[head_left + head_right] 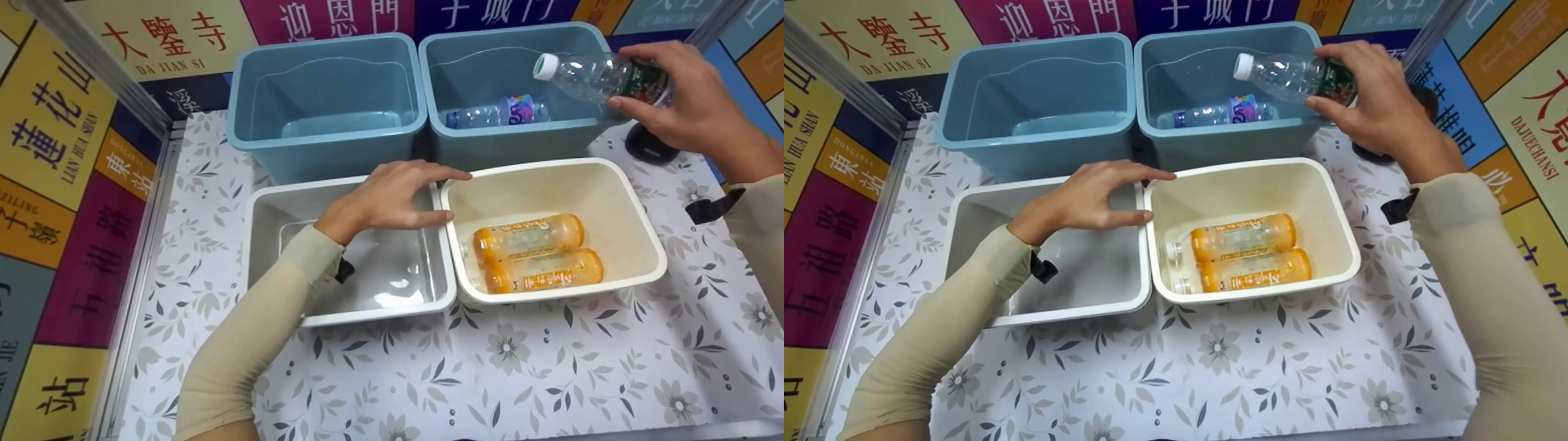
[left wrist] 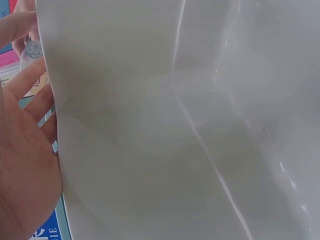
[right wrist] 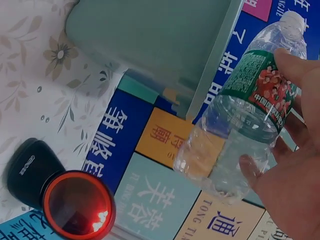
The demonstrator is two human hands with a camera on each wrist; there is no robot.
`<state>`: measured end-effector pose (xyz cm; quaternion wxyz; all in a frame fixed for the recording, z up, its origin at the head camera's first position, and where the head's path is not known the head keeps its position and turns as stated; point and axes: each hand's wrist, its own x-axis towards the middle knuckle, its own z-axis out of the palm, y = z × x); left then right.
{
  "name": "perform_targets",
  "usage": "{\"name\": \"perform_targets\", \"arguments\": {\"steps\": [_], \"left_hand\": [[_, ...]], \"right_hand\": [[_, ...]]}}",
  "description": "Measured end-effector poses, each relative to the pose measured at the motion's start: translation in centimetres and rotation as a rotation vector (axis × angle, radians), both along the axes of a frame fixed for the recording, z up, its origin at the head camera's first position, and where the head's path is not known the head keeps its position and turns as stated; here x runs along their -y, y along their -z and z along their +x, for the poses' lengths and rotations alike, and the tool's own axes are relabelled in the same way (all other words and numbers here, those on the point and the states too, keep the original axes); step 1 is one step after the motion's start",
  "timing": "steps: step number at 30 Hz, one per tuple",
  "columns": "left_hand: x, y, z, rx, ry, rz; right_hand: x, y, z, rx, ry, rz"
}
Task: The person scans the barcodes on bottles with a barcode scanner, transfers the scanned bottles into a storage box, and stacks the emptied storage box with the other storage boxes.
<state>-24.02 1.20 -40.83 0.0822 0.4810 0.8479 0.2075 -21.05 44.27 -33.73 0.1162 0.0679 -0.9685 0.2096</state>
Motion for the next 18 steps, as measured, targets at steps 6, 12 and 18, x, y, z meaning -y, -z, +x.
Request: {"name": "perform_targets", "arguments": {"steps": [6,12,18], "left_hand": [[0.0,0.1,0.0,-0.001,0.002,0.008],[-0.1,-0.1,-0.1,-0.001,0.003,0.009],[0.0,0.1,0.0,-0.003,0.002,0.009]], "right_hand": [[0.9,-0.1,-1.0,0.008,-0.051,-0.003],[1.5,-0.3,-1.6,0.004,-0.115,0.001],[2.6,0.1,-2.4,0.01,-0.157,0.0]]}}
